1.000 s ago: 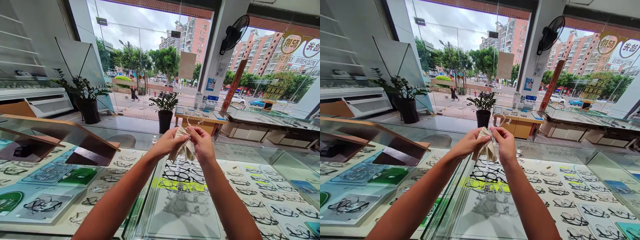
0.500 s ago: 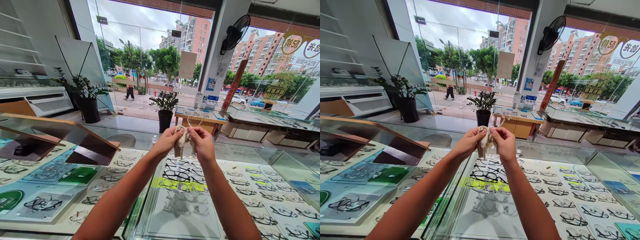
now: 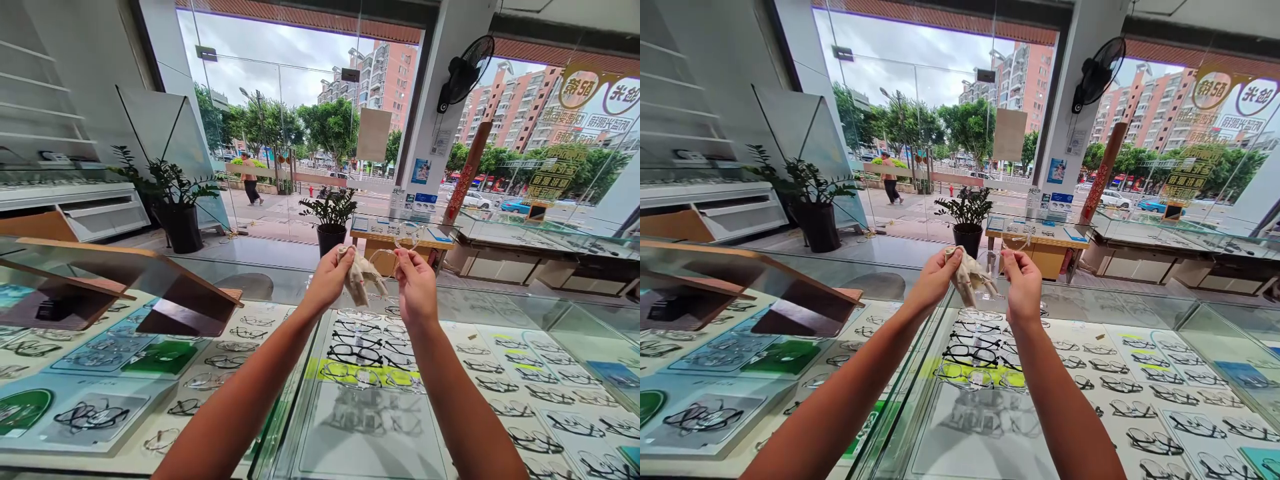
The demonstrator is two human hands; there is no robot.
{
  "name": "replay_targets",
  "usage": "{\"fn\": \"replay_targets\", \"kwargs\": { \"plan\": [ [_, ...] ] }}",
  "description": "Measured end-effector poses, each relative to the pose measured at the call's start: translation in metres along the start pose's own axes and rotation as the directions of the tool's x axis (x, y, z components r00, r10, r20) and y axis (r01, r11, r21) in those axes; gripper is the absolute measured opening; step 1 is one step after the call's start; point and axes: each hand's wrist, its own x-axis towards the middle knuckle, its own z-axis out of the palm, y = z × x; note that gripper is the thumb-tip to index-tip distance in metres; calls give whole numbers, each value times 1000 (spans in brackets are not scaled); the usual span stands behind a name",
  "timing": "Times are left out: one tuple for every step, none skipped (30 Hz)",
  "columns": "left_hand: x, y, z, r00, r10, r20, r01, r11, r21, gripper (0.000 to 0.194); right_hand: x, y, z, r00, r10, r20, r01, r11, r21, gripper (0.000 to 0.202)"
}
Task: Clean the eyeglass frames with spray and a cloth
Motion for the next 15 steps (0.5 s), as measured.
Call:
{"fn": "replay_targets", "kwargs": {
  "plan": [
    [4,0,-8,998,42,-56,-38,997,71,47,2,-1,-2,1000,4,2,-4,1000,0,37],
    [7,1,-16,993,76,-96,-61,987,150,43,4,-3,-4,1000,7,12,-7,1000,-4,36],
    [11,2,-26,987,101,-125,-70,971,229,39,6,-4,-6,1000,10,26,-9,1000,-17,34],
    [13,5,-35,983,116,-145,-66,949,308,36,7,-6,-8,999,12,43,-10,999,-41,33],
    [15,8,-45,982,113,-151,-44,916,400,33,8,-8,-10,998,13,62,-9,997,-75,32],
    [16,11,-54,984,99,-150,-11,865,501,31,9,-9,-12,996,11,84,-1,993,-119,31],
    [17,15,-63,986,82,-146,23,797,604,29,9,-11,-14,994,5,111,13,986,-167,31],
    [18,18,-72,989,64,-136,49,718,694,27,10,-13,-15,989,-4,146,36,975,-217,30],
    [18,20,-80,989,35,-142,88,630,772,25,11,-15,-17,982,-14,190,65,962,-265,30],
    [19,21,-89,988,-11,-152,134,535,834,24,11,-17,-19,971,-22,239,98,946,-309,30],
    [20,19,-98,984,-54,-171,177,443,879,24,12,-19,-21,957,-24,288,129,928,-351,30],
    [21,16,-107,977,-86,-195,213,369,905,25,13,-21,-22,943,-18,333,156,906,-393,29],
    [21,11,-116,971,-109,-213,238,326,915,26,13,-23,-24,929,-8,370,182,880,-438,28],
    [22,5,-126,968,-121,-220,248,318,915,27,13,-25,-25,917,3,400,208,850,-483,27],
    [23,-2,-136,974,-122,-191,223,363,905,29,14,-26,-26,904,14,427,235,819,-524,26]
  ]
}}
